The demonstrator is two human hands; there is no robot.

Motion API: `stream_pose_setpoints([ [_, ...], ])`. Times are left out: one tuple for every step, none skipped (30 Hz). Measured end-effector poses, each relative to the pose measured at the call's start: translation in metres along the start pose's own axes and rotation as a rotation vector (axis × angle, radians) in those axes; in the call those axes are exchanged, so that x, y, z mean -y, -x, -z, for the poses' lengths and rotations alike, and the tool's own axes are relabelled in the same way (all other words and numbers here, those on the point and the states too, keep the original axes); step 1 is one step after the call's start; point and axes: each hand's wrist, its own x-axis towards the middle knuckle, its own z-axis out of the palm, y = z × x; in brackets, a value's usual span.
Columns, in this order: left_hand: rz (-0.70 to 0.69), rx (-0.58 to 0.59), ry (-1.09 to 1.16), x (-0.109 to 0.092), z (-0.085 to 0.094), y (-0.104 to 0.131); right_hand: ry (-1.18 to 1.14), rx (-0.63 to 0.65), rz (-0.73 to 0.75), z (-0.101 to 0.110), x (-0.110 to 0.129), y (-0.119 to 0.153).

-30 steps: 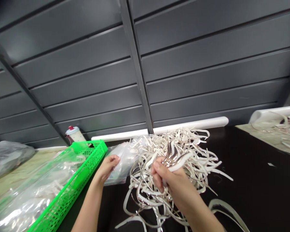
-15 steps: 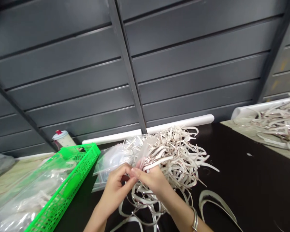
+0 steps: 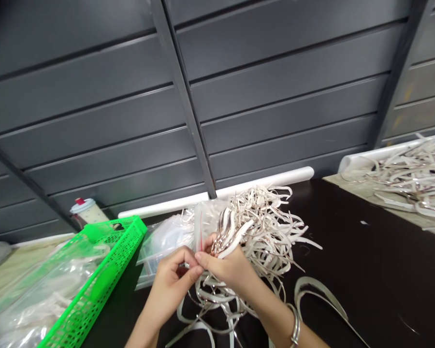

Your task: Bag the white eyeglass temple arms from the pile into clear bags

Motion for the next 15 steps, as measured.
stream_pose_setpoints([
  [0.013, 0.007, 0.028, 0.001, 0.001, 0.0, -0.021, 0.033, -0.026, 0.002, 0.0, 0.0],
  [0.024, 0.015, 0.057, 0.001, 0.001, -0.001, -0.038, 0.065, -0.052, 0.003, 0.0, 0.0],
  [0.031, 0.027, 0.086, 0.002, 0.002, -0.001, -0.048, 0.088, -0.075, 0.005, 0.0, 0.0],
  [0.037, 0.047, 0.119, 0.003, 0.002, -0.001, -0.055, 0.102, -0.092, 0.006, 0.0, 0.0],
  [0.044, 0.073, 0.161, 0.003, 0.003, -0.001, -0.064, 0.112, -0.095, 0.006, -0.001, -0.001],
  [0.053, 0.107, 0.213, 0.004, 0.002, 0.0, -0.078, 0.123, -0.089, 0.006, -0.002, -0.001],
  [0.067, 0.144, 0.274, 0.005, 0.002, 0.0, -0.1, 0.133, -0.079, 0.006, -0.003, -0.001],
  [0.085, 0.18, 0.339, 0.005, 0.001, 0.001, -0.127, 0.147, -0.069, 0.006, -0.005, -0.001],
  [0.104, 0.21, 0.404, 0.006, 0.001, 0.002, -0.154, 0.159, -0.058, 0.006, -0.006, -0.001],
  [0.123, 0.231, 0.461, 0.006, 0.0, 0.003, -0.175, 0.169, -0.049, 0.006, -0.007, -0.002],
  [0.137, 0.244, 0.506, 0.006, -0.001, 0.004, -0.183, 0.174, -0.04, 0.007, -0.007, -0.002],
  [0.142, 0.245, 0.534, 0.006, -0.001, 0.005, -0.177, 0.172, -0.031, 0.007, -0.007, -0.002],
  [0.139, 0.238, 0.544, 0.006, -0.001, 0.006, -0.16, 0.166, -0.023, 0.009, -0.006, -0.002],
  [0.127, 0.219, 0.532, 0.005, 0.0, 0.006, -0.138, 0.159, -0.02, 0.01, -0.005, -0.001],
  [0.109, 0.185, 0.496, 0.004, 0.002, 0.006, -0.116, 0.151, -0.024, 0.013, -0.004, -0.001],
])
